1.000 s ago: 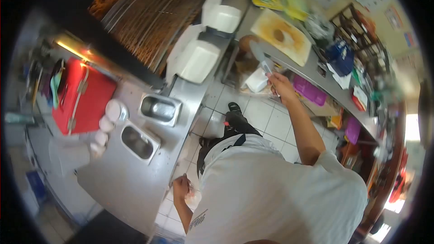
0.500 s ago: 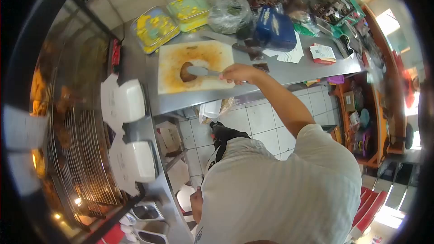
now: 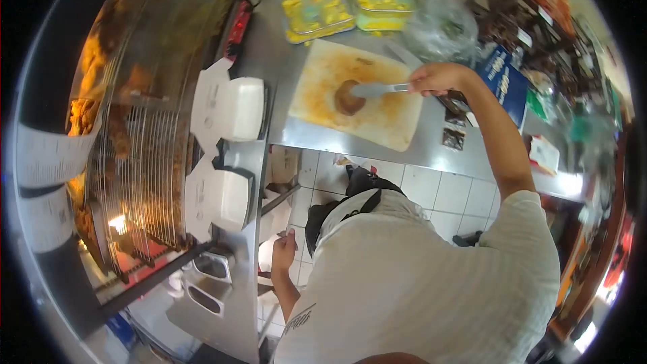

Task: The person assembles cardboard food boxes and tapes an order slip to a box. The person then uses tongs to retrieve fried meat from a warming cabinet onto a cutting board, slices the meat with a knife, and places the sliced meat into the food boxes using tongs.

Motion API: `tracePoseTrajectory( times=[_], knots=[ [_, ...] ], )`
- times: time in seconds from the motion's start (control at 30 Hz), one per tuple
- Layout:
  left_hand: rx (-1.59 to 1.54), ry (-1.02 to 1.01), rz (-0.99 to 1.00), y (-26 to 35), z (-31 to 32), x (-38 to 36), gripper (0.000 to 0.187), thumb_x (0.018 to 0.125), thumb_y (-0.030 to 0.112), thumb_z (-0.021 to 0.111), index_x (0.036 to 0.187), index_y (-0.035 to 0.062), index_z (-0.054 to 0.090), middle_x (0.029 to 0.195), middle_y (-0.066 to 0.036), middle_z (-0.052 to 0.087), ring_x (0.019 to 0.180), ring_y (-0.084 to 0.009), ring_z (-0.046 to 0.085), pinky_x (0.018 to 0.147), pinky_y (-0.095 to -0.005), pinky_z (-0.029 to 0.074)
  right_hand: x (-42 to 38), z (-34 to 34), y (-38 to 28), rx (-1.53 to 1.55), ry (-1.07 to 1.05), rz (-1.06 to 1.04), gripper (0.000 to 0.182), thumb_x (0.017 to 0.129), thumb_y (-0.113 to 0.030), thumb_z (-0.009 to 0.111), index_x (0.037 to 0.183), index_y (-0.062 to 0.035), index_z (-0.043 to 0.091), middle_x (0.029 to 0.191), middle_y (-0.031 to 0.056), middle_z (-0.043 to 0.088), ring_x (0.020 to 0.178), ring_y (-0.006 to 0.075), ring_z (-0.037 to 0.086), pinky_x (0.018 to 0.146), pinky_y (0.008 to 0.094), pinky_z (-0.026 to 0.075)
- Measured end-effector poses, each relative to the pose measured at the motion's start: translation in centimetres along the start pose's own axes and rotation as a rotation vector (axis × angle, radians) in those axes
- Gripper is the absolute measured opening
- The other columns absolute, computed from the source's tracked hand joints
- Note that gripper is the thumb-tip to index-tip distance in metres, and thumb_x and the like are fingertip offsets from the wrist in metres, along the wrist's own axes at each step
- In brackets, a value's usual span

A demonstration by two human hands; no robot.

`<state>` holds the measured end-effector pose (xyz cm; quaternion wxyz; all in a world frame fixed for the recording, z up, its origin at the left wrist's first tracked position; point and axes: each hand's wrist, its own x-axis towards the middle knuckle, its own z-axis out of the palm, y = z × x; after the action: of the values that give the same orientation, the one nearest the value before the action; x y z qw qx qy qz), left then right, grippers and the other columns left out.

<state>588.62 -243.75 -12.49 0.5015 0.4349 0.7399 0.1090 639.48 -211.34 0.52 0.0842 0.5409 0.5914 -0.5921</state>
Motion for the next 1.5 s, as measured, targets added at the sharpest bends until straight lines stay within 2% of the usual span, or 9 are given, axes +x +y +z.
tracePoseTrajectory(
  times=[0.17, 0.47, 0.73, 0.97, 1.17, 1.23, 1.3, 1.4, 1.5],
  knots=[
    [-0.059, 0.017, -0.023, 0.5, 1.5, -0.7, 0.062, 0.093, 0.051, 0.049, 0.056, 0.0013, 0.054, 0.051, -0.006, 0.049, 0.054, -0.0152, 0.046, 0.056, -0.0331, 0.040, 4.5, -3.0, 1.4, -0.328, -0.093, -0.177, 0.032, 0.088, -0.041, 0.062, 0.089, -0.0090, 0.066, 0.061, -0.0029, 0.051, 0.047, 0.0082, 0.042, 0.040, 0.0261, 0.032],
    [-0.143, 0.027, -0.159, 2.3, 3.8, -4.3, 0.066, 0.093, 0.057, 0.043, 0.065, 0.0020, 0.066, 0.062, -0.015, 0.063, 0.061, -0.0285, 0.062, 0.065, -0.0373, 0.049, 6.4, -4.0, -1.7, -0.175, -0.071, 0.200, 0.026, 0.089, -0.034, 0.063, 0.095, -0.0088, 0.064, 0.060, -0.0015, 0.052, 0.040, 0.0084, 0.042, 0.035, 0.0258, 0.030],
    [-0.227, 0.071, -0.074, 0.1, 6.4, -5.2, 0.059, 0.093, 0.051, 0.046, 0.072, -0.0001, 0.066, 0.065, -0.020, 0.061, 0.063, -0.0335, 0.060, 0.064, -0.0409, 0.047, 3.4, -0.5, -5.9, -0.146, -0.038, 0.167, 0.026, 0.091, -0.031, 0.061, 0.085, -0.0059, 0.058, 0.058, 0.0006, 0.051, 0.036, 0.0068, 0.039, 0.035, 0.0238, 0.029],
    [-0.242, 0.167, 0.021, -4.1, 6.9, -7.3, 0.055, 0.094, 0.047, 0.048, 0.072, -0.0002, 0.065, 0.064, -0.018, 0.060, 0.060, -0.0307, 0.058, 0.061, -0.0391, 0.046, -0.7, 2.8, -6.6, -0.294, 0.311, 0.146, 0.040, 0.089, -0.042, 0.061, 0.075, -0.0057, 0.052, 0.058, 0.0011, 0.046, 0.041, 0.0124, 0.043, 0.039, 0.0288, 0.033],
    [-0.460, 0.158, 0.252, -1.8, 7.1, -8.3, 0.037, 0.094, 0.037, 0.058, 0.081, 0.0025, 0.062, 0.062, -0.001, 0.053, 0.060, -0.0094, 0.049, 0.055, -0.0289, 0.041, 0.5, 8.6, 2.3, -0.231, 0.873, -0.309, 0.057, 0.090, -0.043, 0.060, 0.122, 0.0034, 0.052, 0.096, 0.0131, 0.060, 0.060, 0.0123, 0.052, 0.054, 0.0278, 0.043],
    [-0.642, -0.038, 0.284, 0.6, 7.6, -8.2, 0.033, 0.094, 0.038, 0.057, 0.094, 0.0044, 0.062, 0.069, 0.001, 0.055, 0.064, -0.0087, 0.048, 0.059, -0.0262, 0.041, -3.7, 20.6, -6.6, -0.052, 0.847, -0.046, 0.051, 0.093, -0.025, 0.059, 0.132, 0.0037, 0.046, 0.101, 0.0129, 0.061, 0.067, 0.0125, 0.053, 0.060, 0.0268, 0.045],
    [-0.846, -0.138, 0.378, 4.6, 8.7, -8.8, 0.036, 0.094, 0.038, 0.058, 0.109, 0.0062, 0.058, 0.078, 0.001, 0.057, 0.069, -0.0084, 0.048, 0.063, -0.0240, 0.041, -1.3, 26.5, 0.7, 0.169, 0.654, -0.348, 0.052, 0.091, -0.011, 0.060, 0.137, 0.0007, 0.040, 0.091, 0.0081, 0.062, 0.065, 0.0116, 0.052, 0.059, 0.0275, 0.046],
    [-1.091, -0.112, 0.570, 9.7, 9.9, -9.3, 0.050, 0.092, 0.040, 0.060, 0.129, 0.0085, 0.046, 0.094, 0.000, 0.059, 0.077, -0.0091, 0.049, 0.070, -0.0225, 0.041, -4.9, 35.3, -4.6, 0.342, 0.329, -0.497, 0.072, 0.088, -0.019, 0.067, 0.141, -0.0015, 0.022, 0.120, 0.0152, 0.053, 0.104, 0.0176, 0.056, 0.088, 0.0337, 0.046],
    [-1.173, -0.088, 0.637, 13.0, 10.8, -9.1, 0.052, 0.091, 0.041, 0.061, 0.128, 0.0088, 0.044, 0.105, -0.005, 0.060, 0.084, -0.0137, 0.056, 0.079, -0.0258, 0.046, -5.0, 36.6, -4.1, 0.308, 0.238, -0.879, 0.079, 0.086, -0.022, 0.068, 0.144, -0.0038, 0.017, 0.120, 0.0185, 0.054, 0.102, 0.0208, 0.058, 0.085, 0.0357, 0.047]
  ],
)
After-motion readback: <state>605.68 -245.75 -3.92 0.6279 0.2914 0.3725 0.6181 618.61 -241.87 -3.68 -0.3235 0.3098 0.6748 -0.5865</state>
